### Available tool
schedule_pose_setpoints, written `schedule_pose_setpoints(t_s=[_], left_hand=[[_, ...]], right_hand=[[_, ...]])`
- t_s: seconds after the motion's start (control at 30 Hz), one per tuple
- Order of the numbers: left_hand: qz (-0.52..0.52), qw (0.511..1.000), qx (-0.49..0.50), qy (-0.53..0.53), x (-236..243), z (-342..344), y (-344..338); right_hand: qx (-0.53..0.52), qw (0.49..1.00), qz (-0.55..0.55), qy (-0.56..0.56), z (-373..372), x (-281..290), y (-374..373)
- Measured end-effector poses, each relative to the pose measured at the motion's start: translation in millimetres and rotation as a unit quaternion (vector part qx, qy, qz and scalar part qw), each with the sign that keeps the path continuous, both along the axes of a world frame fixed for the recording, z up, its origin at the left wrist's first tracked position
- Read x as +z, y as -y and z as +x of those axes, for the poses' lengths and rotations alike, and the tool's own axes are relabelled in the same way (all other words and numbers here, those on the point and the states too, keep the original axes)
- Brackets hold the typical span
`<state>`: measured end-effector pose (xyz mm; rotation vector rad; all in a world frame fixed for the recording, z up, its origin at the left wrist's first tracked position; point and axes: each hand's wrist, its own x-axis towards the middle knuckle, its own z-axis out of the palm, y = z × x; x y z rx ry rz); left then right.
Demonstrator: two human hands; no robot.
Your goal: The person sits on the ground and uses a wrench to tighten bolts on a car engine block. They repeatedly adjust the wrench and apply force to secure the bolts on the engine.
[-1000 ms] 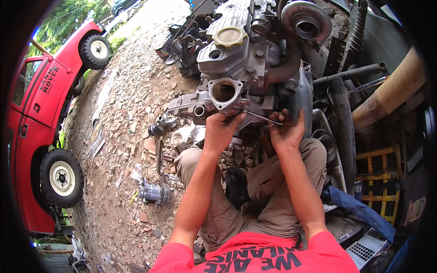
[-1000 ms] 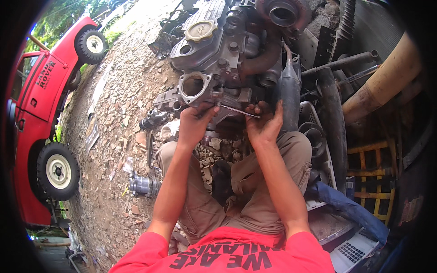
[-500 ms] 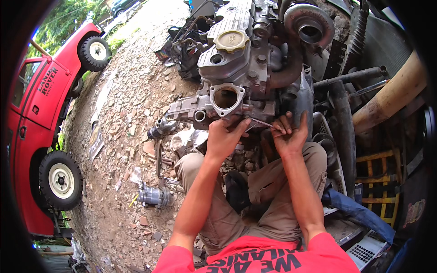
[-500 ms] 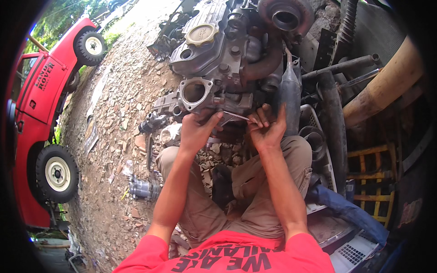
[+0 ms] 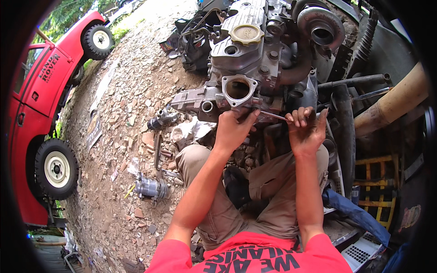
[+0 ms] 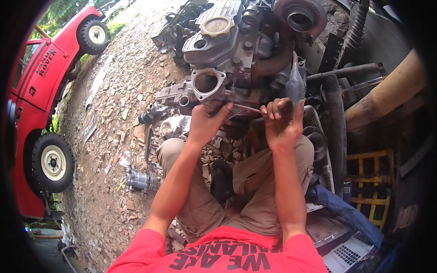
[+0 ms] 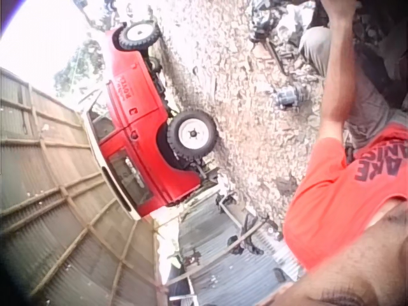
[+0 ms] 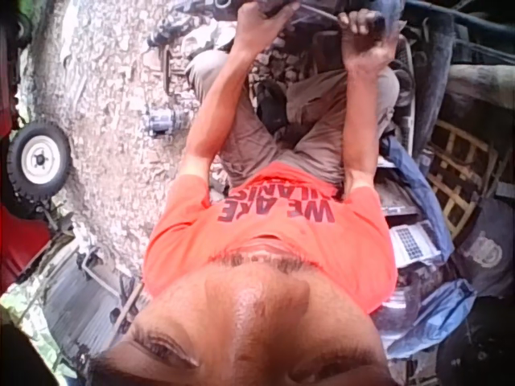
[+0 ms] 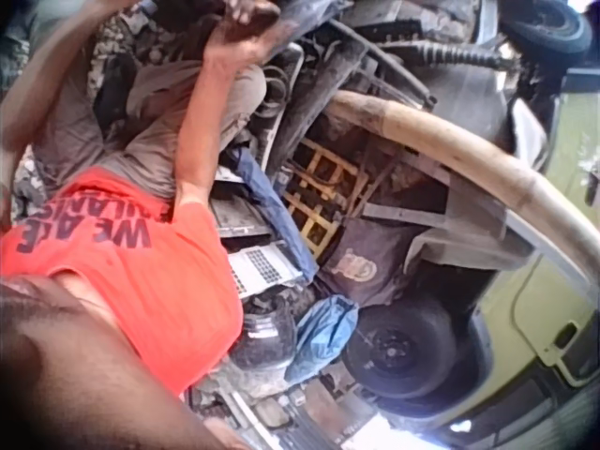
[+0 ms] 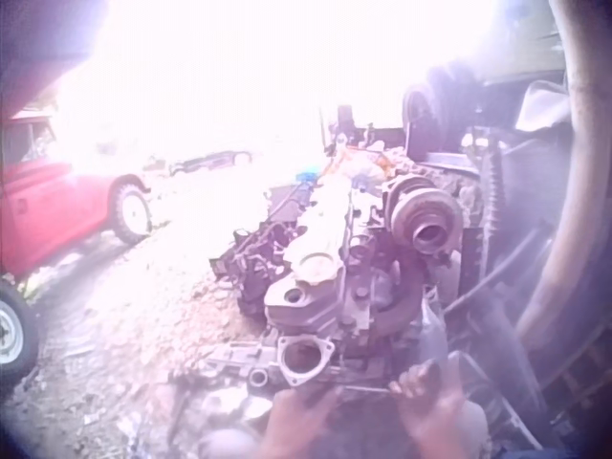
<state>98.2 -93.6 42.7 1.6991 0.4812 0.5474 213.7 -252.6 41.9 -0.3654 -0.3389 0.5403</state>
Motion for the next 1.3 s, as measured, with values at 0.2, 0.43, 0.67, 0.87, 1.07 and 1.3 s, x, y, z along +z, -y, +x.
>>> schedule_pose_setpoints(t_s=[0.2,0.43,0.67,0.87,1.07,1.3], left_hand=[[0.034,0.999,0.001,-0.011,-6.9,3.3,-1.5],[0.009,0.999,-0.032,0.001,-13.0,-0.5,-5.4],[0.045,0.999,0.001,-0.029,1.8,-4.5,7.7],[0.051,0.996,0.072,-0.024,7.2,-0.3,13.2],[0.065,0.992,0.104,0.020,3.3,4.0,17.7],[0.097,0.988,0.120,0.016,0.5,7.0,21.5]], right_hand=[[-0.060,0.993,-0.074,-0.065,3.5,-14.4,-15.5],[0.050,0.997,0.043,0.031,5.0,-27.0,-6.7],[-0.023,0.971,-0.051,-0.231,2.7,-53.5,-15.6],[-0.037,0.968,-0.131,-0.211,0.4,-78.1,-27.7],[-0.078,0.952,-0.165,-0.244,-3.7,-70.5,-33.6],[-0.063,0.957,-0.129,-0.251,6.0,-63.4,-35.0]])
